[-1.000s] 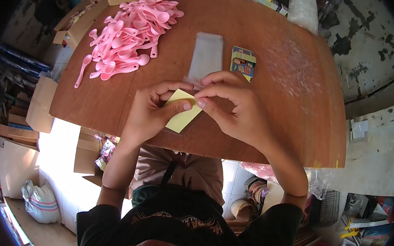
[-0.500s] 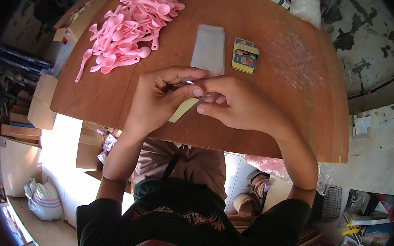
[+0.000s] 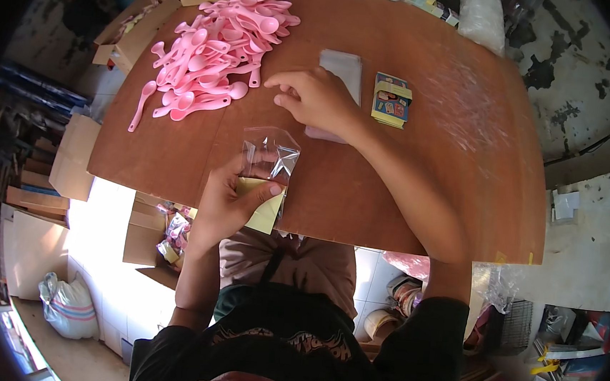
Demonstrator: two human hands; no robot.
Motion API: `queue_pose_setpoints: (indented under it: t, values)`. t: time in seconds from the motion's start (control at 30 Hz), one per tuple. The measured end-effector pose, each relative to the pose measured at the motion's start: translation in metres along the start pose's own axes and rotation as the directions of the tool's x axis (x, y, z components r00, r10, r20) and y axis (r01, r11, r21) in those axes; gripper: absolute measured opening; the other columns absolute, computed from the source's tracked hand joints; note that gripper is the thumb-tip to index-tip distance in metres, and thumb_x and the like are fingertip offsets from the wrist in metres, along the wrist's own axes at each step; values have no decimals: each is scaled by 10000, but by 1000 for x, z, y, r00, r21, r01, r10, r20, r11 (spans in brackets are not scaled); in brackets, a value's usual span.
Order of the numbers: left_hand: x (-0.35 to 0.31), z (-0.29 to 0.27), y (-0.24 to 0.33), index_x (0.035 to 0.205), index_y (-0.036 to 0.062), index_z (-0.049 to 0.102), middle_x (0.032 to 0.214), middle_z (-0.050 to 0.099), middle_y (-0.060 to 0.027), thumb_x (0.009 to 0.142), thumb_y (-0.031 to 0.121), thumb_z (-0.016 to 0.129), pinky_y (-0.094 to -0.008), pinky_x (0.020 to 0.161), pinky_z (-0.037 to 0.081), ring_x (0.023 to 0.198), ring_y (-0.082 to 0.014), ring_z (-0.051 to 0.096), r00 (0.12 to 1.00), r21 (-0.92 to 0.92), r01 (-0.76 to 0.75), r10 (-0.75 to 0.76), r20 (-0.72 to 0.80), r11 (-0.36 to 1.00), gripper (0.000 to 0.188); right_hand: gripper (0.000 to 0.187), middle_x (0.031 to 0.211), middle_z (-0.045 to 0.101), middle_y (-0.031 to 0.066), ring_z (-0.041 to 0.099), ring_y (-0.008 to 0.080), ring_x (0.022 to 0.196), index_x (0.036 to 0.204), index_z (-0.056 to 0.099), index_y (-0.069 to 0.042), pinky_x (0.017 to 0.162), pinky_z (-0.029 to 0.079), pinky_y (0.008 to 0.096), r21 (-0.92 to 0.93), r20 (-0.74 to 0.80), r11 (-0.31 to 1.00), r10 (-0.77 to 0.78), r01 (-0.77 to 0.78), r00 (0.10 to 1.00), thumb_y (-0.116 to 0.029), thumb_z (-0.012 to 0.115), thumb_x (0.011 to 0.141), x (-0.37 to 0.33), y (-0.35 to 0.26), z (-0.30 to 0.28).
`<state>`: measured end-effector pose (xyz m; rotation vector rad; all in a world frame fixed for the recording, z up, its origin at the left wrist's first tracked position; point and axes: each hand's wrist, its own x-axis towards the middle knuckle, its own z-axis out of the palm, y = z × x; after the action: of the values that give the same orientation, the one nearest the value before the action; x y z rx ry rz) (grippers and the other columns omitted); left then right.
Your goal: The person repeatedly picks up pink plastic spoons and places them into small clear plastic bags along with yellow paper inserts. The person seals each bag and sets it aside on the table. The process is repeated continuously throughout the clip.
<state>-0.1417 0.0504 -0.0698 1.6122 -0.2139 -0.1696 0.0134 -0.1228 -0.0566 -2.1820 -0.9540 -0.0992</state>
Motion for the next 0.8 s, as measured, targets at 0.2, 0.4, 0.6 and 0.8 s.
queue_pose_setpoints:
  t: [0.2,0.4,0.6,0.8]
  values:
    - [-4,3,-2,1163,-16,599,896,725,-107,834,31,709,-250,729,515,823,-100,668,993,-17,-109,108,-45,994,350,168,862,680,160,660,324,837,913,668,-36,670,532,443,-278,-109,958,-110,76,988,-162,652,803,51,18,52]
    - [0,-2,-7,1162,-9,604,878,725,-87,835,42,715,-240,711,506,800,-76,646,996,-70,-70,67,-53,995,349,109,838,650,145,656,301,802,821,617,-7,582,551,387,-761,3,605,-356,233,935,-73,613,735,45,34,46]
    - [10,-6,-10,1226,-19,548,944,702,-69,866,15,680,-208,709,502,841,-77,641,998,10,-53,53,27,999,385,74,793,658,88,655,182,701,883,622,-1,594,526,275,-386,-486,920,-260,62,835,-57,606,837,9,18,-13]
    - [21,1,-11,1229,-13,553,960,693,-51,862,18,686,-225,764,504,864,-71,634,988,42,-143,140,60,989,392,209,803,652,19,609,73,685,1063,669,-11,611,494,231,543,-485,839,361,-50,796,-165,595,943,-58,-13,-73]
